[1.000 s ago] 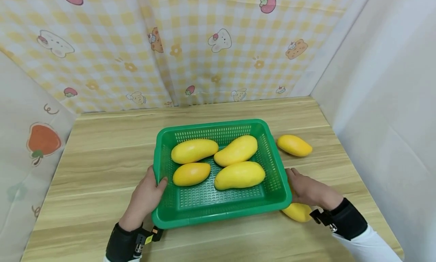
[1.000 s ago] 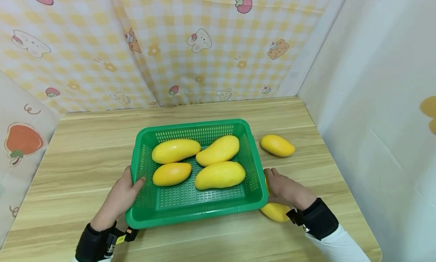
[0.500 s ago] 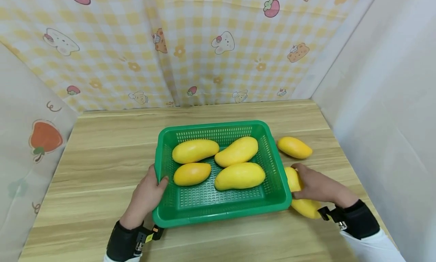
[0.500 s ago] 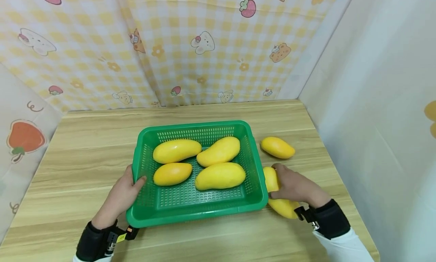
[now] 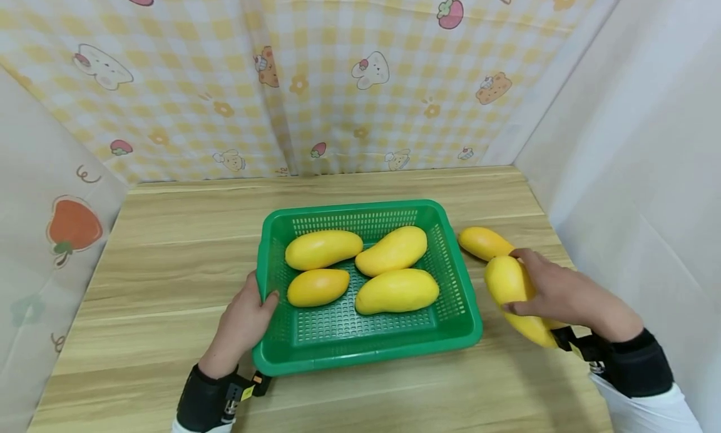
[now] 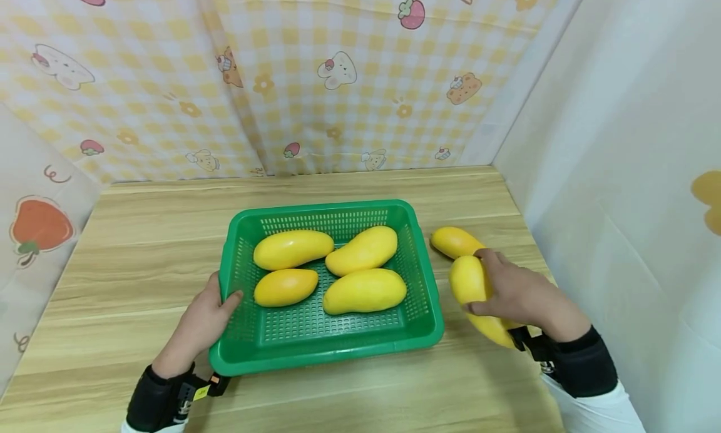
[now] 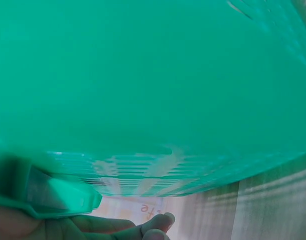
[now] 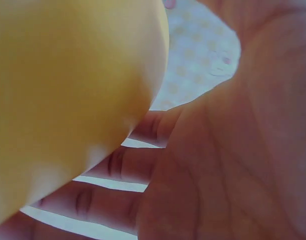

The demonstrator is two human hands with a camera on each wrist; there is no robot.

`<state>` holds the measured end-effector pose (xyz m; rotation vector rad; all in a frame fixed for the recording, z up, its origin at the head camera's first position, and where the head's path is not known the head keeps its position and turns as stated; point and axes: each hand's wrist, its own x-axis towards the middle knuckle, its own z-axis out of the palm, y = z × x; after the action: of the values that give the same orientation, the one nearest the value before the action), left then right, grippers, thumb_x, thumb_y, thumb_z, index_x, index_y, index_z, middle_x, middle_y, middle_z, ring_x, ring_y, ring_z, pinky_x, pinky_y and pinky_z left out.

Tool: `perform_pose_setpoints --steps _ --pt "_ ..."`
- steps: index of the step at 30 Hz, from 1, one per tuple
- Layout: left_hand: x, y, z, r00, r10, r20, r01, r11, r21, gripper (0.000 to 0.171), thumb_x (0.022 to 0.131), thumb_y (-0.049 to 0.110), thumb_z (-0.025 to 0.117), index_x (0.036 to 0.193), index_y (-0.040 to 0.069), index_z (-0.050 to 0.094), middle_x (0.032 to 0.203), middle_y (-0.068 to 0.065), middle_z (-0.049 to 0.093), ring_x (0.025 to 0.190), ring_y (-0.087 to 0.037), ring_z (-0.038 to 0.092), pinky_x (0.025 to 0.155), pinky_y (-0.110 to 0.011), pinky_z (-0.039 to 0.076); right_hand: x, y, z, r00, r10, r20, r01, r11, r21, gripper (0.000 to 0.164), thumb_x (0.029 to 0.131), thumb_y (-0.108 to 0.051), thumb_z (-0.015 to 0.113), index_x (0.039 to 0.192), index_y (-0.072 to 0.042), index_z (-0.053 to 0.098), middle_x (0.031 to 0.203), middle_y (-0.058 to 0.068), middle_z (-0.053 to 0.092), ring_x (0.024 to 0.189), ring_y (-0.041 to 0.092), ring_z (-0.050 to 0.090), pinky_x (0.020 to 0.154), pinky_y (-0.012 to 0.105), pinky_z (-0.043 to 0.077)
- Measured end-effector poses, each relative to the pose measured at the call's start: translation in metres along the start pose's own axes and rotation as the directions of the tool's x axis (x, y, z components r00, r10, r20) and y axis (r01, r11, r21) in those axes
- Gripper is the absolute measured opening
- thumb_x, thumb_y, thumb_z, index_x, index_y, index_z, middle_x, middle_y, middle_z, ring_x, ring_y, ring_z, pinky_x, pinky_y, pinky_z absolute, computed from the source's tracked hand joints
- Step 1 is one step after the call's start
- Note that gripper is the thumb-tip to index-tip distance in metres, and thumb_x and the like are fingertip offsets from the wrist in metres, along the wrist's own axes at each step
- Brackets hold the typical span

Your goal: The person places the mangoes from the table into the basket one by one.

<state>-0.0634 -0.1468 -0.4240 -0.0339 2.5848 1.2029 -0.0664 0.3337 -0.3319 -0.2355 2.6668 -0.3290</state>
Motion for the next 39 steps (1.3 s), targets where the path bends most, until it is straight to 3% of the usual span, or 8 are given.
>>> perform_pose_setpoints --steps 4,9,17,24,33,39 --pt "0.000 0.000 -0.001 1.000 -0.006 0.003 0.006 1.000 -0.009 0.059 0.100 0.015 0.046 0.145 -0.008 0.016 0.121 -0.030 0.052 0.082 -0.029 0.063 0.059 -0.037 0.053 -0.006 -0.013 -0.015 0.998 -0.041 -0.054 0.038 0.998 -0.054 0.096 0.073 -0.062 0.073 0.137 -0.004 0.030 0.110 0.013 0.052 0.075 0.021 0.052 0.059 0.034 0.043" --pt "0.000 0.000 -0.002 1.000 -0.005 0.006 0.005 1.000 -0.012 0.059 0.100 0.015 0.046 0.145 -0.009 0.016 0.121 -0.031 0.052 0.082 -0.030 0.063 0.060 -0.038 0.053 -0.006 -0.040 -0.025 0.979 -0.171 -0.107 0.157 0.979 -0.128 0.090 0.073 -0.055 0.076 0.137 -0.006 0.034 0.107 0.011 0.052 0.066 0.016 0.050 0.055 0.031 0.042" --pt "0.001 0.001 -0.003 1.000 0.015 -0.010 -0.015 1.000 0.010 0.058 0.100 0.016 0.045 0.145 -0.008 0.017 0.123 -0.030 0.052 0.087 -0.031 0.062 0.063 -0.039 0.053 0.008 -0.086 -0.026 0.906 -0.401 -0.137 0.359 0.897 -0.257 0.087 0.071 -0.049 0.078 0.138 -0.010 0.040 0.112 0.005 0.053 0.072 0.012 0.050 0.056 0.027 0.044" --pt "-0.001 0.002 -0.002 1.000 0.010 -0.003 -0.010 1.000 0.008 0.057 0.102 0.019 0.044 0.145 -0.007 0.018 0.117 -0.027 0.055 0.079 -0.026 0.062 0.058 -0.035 0.051 0.026 -0.122 -0.014 0.827 -0.557 -0.074 0.514 0.803 -0.301 0.090 0.073 -0.055 0.075 0.142 -0.009 0.040 0.113 0.005 0.052 0.074 0.012 0.048 0.058 0.025 0.045" --pt "-0.001 0.000 0.000 1.000 -0.003 -0.005 0.003 1.000 -0.003 0.059 0.102 0.022 0.043 0.147 -0.006 0.016 0.117 -0.027 0.056 0.076 -0.023 0.063 0.055 -0.034 0.051 0.046 -0.152 0.000 0.812 -0.583 0.030 0.565 0.772 -0.290 0.091 0.073 -0.053 0.075 0.146 -0.014 0.037 0.116 0.004 0.051 0.080 0.015 0.047 0.056 0.025 0.041" --pt "-0.002 0.002 -0.002 1.000 0.000 -0.011 0.000 1.000 -0.005 0.061 0.104 0.030 0.040 0.148 -0.004 0.016 0.116 -0.025 0.056 0.075 -0.022 0.063 0.054 -0.032 0.050 0.056 -0.172 0.016 0.774 -0.623 0.111 0.626 0.728 -0.279 0.092 0.074 -0.051 0.076 0.148 -0.015 0.035 0.119 0.005 0.050 0.083 0.016 0.048 0.055 0.024 0.041"
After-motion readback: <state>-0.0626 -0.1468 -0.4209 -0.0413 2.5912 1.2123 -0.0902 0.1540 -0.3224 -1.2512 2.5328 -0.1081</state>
